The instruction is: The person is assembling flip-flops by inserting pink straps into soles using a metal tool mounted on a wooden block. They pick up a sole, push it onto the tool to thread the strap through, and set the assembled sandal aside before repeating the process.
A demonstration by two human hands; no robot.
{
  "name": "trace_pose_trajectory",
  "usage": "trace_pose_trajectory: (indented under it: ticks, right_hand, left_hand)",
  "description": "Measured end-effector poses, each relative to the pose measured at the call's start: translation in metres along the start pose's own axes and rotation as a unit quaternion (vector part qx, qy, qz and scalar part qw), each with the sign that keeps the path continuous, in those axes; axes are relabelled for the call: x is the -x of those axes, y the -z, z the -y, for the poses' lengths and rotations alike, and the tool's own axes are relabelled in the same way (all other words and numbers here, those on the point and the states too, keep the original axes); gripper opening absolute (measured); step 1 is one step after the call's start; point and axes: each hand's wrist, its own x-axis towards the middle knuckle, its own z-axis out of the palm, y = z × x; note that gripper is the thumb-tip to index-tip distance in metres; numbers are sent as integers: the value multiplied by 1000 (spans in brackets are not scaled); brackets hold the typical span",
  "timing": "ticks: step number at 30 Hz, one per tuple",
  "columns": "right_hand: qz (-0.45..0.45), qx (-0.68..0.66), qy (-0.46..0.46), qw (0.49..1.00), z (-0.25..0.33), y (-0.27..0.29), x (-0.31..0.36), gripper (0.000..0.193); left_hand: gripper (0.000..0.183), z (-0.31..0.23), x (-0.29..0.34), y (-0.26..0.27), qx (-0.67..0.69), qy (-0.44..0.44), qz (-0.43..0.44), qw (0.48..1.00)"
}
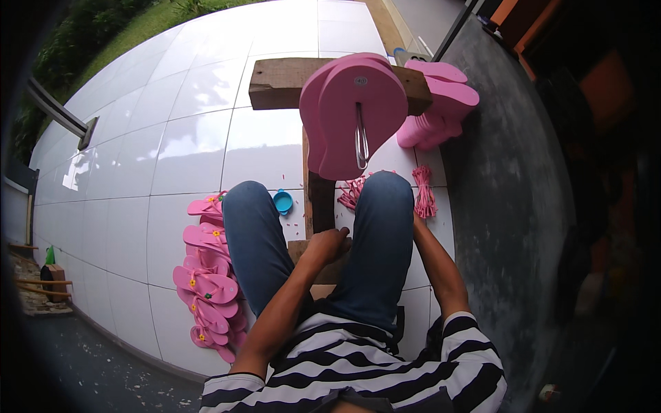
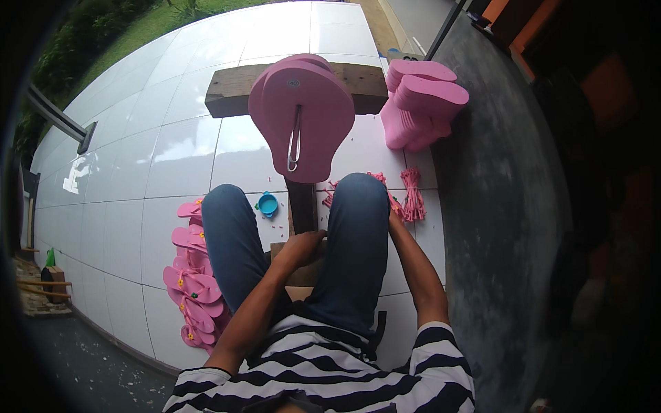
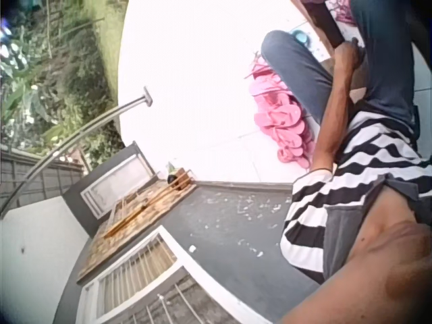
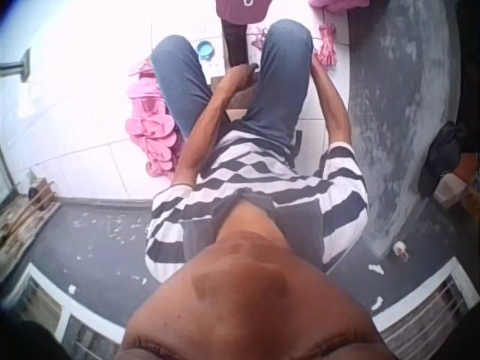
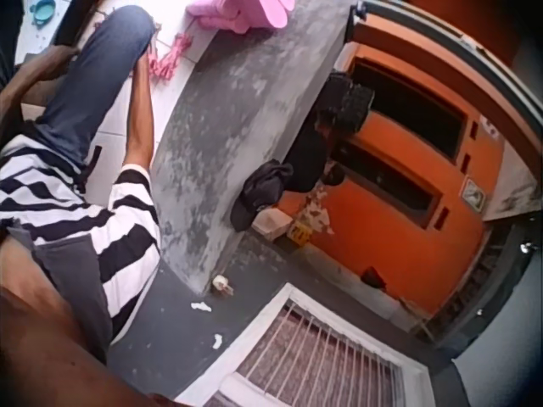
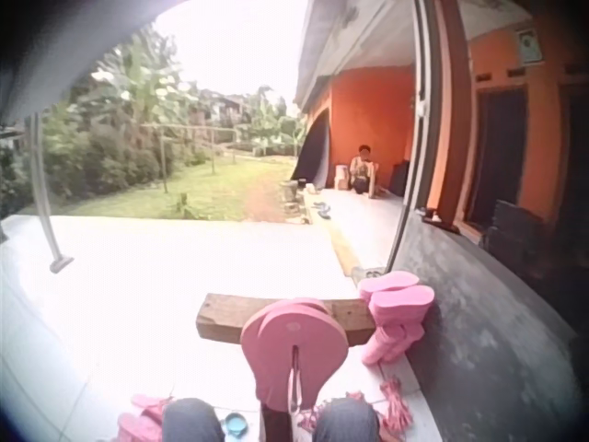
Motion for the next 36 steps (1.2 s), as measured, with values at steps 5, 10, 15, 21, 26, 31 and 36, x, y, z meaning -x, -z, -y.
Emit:
trace_pose_trajectory:
  ticks: [5,10,15,21,26,31,36]
  right_hand:
    - [-10,205,-18,978,123,86,15,40]
    - [-79,323,28,943,200,152,29,33]
    - [-219,285,53,932,138,44,-2,41]
    - [-330,335,46,882,-4,-73,-40,51]
    - [-275,-139,-132,942,-68,-39,-36,40]
    - [-507,282,-142,802,-13,-49,1,33]
    - [-495,369,-181,766,-52,-29,12,27]
  left_hand:
    - [36,8,-5,-44,-13,-25,34,999]
    - [33,-15,-12,-79,-34,-55,123,990]
    - [33,-24,-15,-82,-10,-91,101,991]
    - [39,-9,-27,-69,20,-39,89,995]
    - [38,11,-30,-85,18,-35,42,998]
    - [37,23,-27,-93,47,-70,38,996]
    - [36,15,-29,-94,45,-78,35,995]
